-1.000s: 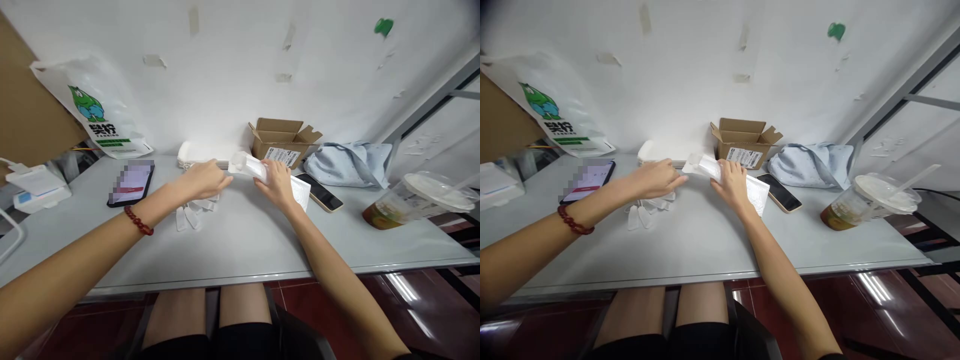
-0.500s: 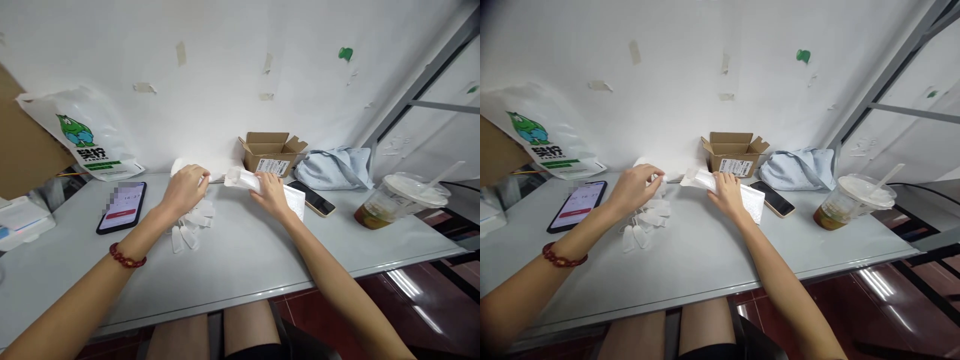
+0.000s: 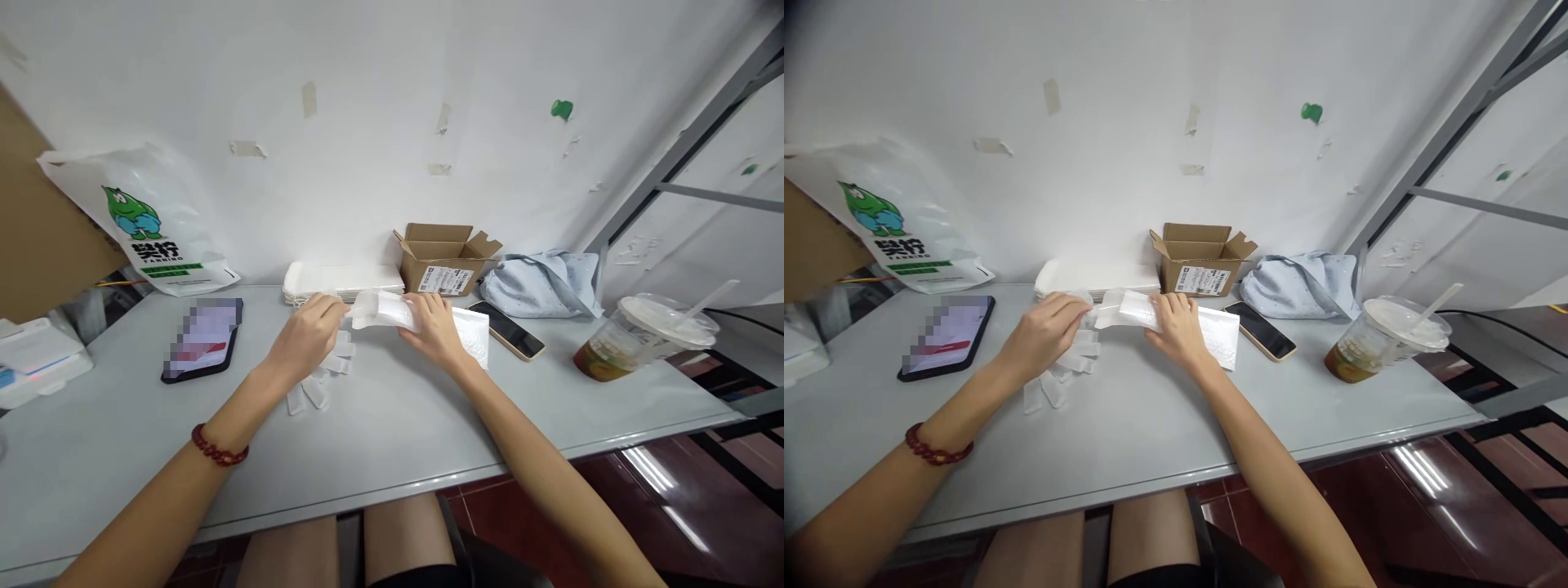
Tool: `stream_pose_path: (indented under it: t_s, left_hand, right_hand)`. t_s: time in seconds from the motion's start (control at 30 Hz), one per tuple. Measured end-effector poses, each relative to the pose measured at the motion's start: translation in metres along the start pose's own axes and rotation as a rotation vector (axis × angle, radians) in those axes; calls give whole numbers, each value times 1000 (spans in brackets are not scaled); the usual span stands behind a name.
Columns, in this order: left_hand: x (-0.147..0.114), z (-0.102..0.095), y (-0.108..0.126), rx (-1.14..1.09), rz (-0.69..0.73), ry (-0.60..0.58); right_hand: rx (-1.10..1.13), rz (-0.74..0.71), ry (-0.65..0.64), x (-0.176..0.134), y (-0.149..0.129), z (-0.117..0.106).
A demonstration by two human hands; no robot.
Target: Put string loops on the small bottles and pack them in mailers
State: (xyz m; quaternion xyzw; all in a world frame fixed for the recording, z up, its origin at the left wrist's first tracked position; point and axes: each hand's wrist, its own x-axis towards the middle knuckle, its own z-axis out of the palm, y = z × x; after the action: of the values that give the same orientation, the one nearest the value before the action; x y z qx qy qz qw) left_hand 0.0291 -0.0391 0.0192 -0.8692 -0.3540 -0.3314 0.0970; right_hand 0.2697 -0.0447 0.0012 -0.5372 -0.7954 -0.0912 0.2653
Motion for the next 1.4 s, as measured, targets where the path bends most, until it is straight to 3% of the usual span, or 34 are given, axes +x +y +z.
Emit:
stream_pose_path:
  t_s: [0.13, 0.3, 0.47, 0.6, 0.7, 0.93, 1.17, 1.4]
  left_hand:
    - [-6, 4, 6, -95, 43, 16]
    - [-6, 5, 19, -319, -50, 35]
    - [-2, -12, 26, -517, -285, -6]
    - [1, -29, 7, -492, -588, 11]
    - [1, -38, -13, -449, -657, 5]
    - [0, -53, -29, -420, -638, -186]
    - [-4, -47, -34, -312, -656, -460]
    - [-5, -35, -33, -318, -623, -446]
  right_hand:
    - [-13, -44, -23, -1, -5, 0]
    - [9, -101, -19, -2, -12, 1]
    - [47, -133, -2, -2, -13, 4]
    - [46, -101, 0, -2, -7, 4]
    - [37, -74, 22, -1, -2, 4]
    - [32, -74, 76, -1, 1, 5]
    - [110, -131, 57, -4, 0, -3]
    - [89, -116, -29, -2, 2, 1]
